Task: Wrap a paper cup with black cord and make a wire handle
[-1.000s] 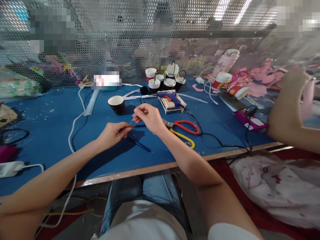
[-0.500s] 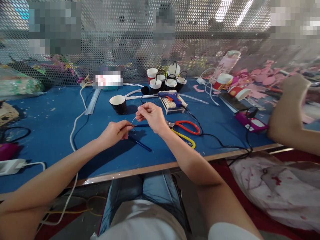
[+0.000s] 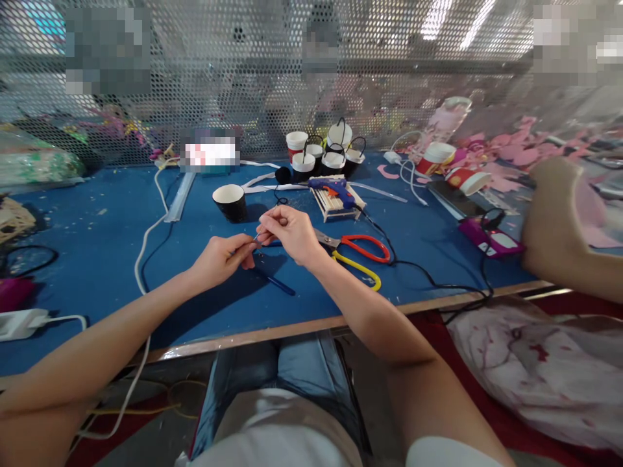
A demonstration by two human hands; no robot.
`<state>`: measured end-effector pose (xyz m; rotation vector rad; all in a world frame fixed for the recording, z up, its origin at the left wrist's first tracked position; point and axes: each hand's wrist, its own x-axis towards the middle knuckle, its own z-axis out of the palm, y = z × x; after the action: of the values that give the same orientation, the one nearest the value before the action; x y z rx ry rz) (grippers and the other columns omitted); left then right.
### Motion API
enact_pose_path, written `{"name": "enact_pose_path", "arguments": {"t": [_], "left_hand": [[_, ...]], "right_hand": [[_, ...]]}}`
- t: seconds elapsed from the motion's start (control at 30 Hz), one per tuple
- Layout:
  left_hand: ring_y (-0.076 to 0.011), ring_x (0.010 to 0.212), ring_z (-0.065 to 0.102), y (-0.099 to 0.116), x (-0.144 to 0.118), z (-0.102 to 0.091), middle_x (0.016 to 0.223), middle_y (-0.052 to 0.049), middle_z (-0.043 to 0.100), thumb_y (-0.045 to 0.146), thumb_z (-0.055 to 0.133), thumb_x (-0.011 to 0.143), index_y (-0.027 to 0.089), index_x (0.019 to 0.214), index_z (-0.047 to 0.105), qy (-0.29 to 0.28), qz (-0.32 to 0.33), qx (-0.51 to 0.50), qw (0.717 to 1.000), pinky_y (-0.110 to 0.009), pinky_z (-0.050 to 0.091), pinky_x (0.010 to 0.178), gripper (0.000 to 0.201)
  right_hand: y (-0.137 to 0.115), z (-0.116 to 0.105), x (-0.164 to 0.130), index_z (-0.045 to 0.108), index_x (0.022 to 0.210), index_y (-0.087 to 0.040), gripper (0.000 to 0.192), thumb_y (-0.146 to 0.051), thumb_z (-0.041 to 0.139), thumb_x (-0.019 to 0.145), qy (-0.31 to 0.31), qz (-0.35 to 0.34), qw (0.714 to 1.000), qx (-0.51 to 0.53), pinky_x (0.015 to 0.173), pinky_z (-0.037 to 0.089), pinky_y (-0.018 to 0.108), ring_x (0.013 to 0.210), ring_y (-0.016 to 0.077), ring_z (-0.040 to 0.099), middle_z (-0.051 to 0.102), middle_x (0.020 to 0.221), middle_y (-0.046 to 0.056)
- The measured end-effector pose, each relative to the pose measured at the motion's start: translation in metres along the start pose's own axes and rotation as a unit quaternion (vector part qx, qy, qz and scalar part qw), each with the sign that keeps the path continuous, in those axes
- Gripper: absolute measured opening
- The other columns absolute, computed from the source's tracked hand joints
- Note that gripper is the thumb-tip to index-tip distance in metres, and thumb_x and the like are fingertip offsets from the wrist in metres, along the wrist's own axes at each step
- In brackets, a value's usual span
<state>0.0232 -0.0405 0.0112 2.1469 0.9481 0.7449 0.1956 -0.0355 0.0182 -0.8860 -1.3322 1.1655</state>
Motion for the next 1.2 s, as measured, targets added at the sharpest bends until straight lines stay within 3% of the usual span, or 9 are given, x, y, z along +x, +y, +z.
{"name": "enact_pose_path", "arguments": {"t": [0.07, 0.17, 0.27, 0.37, 0.47, 0.63, 0.73, 0.97, 1.2], "left_hand": [[-0.0100, 0.053, 0.058, -0.002, 0.002, -0.003, 0.061, -0.003, 0.064, 0.044, 0.042, 0.088, 0.012, 0.084, 0.060, -0.049, -0.053, -0.141, 0.987, -0.022, 0.045, 0.057, 0.036], [-0.0115, 0.057, 0.060, -0.007, 0.005, -0.008, 0.069, -0.007, 0.067, 0.053, 0.044, 0.084, 0.009, 0.089, 0.061, -0.104, -0.134, -0.339, 0.925, -0.025, 0.046, 0.058, 0.047], [-0.0098, 0.057, 0.059, -0.010, 0.007, -0.011, 0.069, -0.005, 0.066, 0.045, 0.062, 0.076, 0.009, 0.087, 0.063, -0.124, -0.175, -0.425, 0.879, -0.022, 0.044, 0.057, 0.037], [-0.0069, 0.053, 0.055, -0.011, 0.006, -0.011, 0.059, -0.001, 0.061, 0.036, 0.071, 0.069, 0.009, 0.080, 0.063, -0.131, -0.183, -0.454, 0.862, -0.018, 0.040, 0.052, 0.030], [-0.0054, 0.049, 0.050, -0.010, 0.005, -0.008, 0.053, 0.001, 0.057, 0.035, 0.071, 0.069, 0.010, 0.074, 0.061, -0.119, -0.170, -0.440, 0.874, -0.017, 0.037, 0.049, 0.027], [-0.0048, 0.051, 0.049, -0.010, 0.004, -0.005, 0.057, 0.002, 0.057, 0.035, 0.063, 0.077, 0.011, 0.078, 0.059, -0.100, -0.114, -0.347, 0.926, -0.017, 0.038, 0.050, 0.024], [-0.0052, 0.049, 0.049, -0.010, 0.004, -0.003, 0.056, 0.003, 0.055, 0.038, 0.058, 0.080, 0.012, 0.084, 0.057, -0.090, -0.107, -0.331, 0.933, -0.017, 0.038, 0.049, 0.026], [-0.0069, 0.045, 0.052, -0.007, 0.002, 0.003, 0.055, 0.003, 0.056, 0.038, 0.055, 0.080, 0.014, 0.078, 0.055, 0.017, -0.083, -0.147, 0.986, -0.018, 0.042, 0.045, 0.024], [-0.0060, 0.044, 0.051, -0.010, 0.000, 0.002, 0.059, 0.001, 0.058, 0.038, 0.053, 0.082, 0.014, 0.079, 0.055, 0.016, -0.056, -0.077, 0.995, -0.017, 0.040, 0.046, 0.024]], "right_hand": [[-0.001, -0.003, 0.001, 0.057, 0.073, -0.015, 0.021, -0.035, 0.066, 0.073, 0.003, 0.012, 1.000, 0.013, 0.051, 0.052, 0.022, 0.054, 0.0096, 0.062, 0.065, 0.065, 0.000], [-0.002, -0.007, 0.004, 0.058, 0.074, -0.015, 0.022, -0.035, 0.067, 0.072, 0.000, 0.021, 0.999, 0.040, 0.054, 0.052, 0.022, 0.055, 0.0088, 0.062, 0.065, 0.067, 0.000], [-0.001, -0.009, 0.005, 0.058, 0.075, -0.015, 0.021, -0.034, 0.066, 0.073, -0.012, 0.018, 0.999, 0.049, 0.055, 0.052, 0.023, 0.056, 0.0092, 0.062, 0.064, 0.068, 0.000], [0.000, -0.008, 0.005, 0.058, 0.077, -0.015, 0.021, -0.034, 0.065, 0.074, -0.012, 0.001, 0.999, 0.044, 0.055, 0.052, 0.023, 0.057, 0.0094, 0.061, 0.064, 0.068, 0.000], [0.001, -0.008, 0.006, 0.058, 0.077, -0.016, 0.020, -0.034, 0.064, 0.075, -0.012, -0.010, 0.999, 0.043, 0.055, 0.052, 0.023, 0.056, 0.0090, 0.061, 0.063, 0.068, 0.000], [0.002, -0.010, 0.006, 0.058, 0.078, -0.016, 0.020, -0.034, 0.063, 0.075, -0.010, -0.015, 0.999, 0.036, 0.055, 0.052, 0.023, 0.056, 0.0090, 0.060, 0.063, 0.067, -0.001], [0.001, -0.009, 0.005, 0.058, 0.077, -0.015, 0.020, -0.035, 0.063, 0.076, -0.007, -0.018, 1.000, 0.010, 0.055, 0.052, 0.023, 0.057, 0.0095, 0.061, 0.063, 0.068, 0.000], [0.007, 0.002, -0.001, 0.054, 0.074, -0.015, 0.021, -0.034, 0.062, 0.076, -0.021, -0.020, 0.999, -0.031, 0.056, 0.053, 0.025, 0.059, 0.0114, 0.063, 0.064, 0.066, 0.001], [0.010, 0.002, -0.003, 0.056, 0.074, -0.015, 0.022, -0.037, 0.062, 0.076, -0.040, -0.013, 0.997, -0.069, 0.055, 0.052, 0.024, 0.057, 0.0103, 0.061, 0.062, 0.064, 0.000]]}}
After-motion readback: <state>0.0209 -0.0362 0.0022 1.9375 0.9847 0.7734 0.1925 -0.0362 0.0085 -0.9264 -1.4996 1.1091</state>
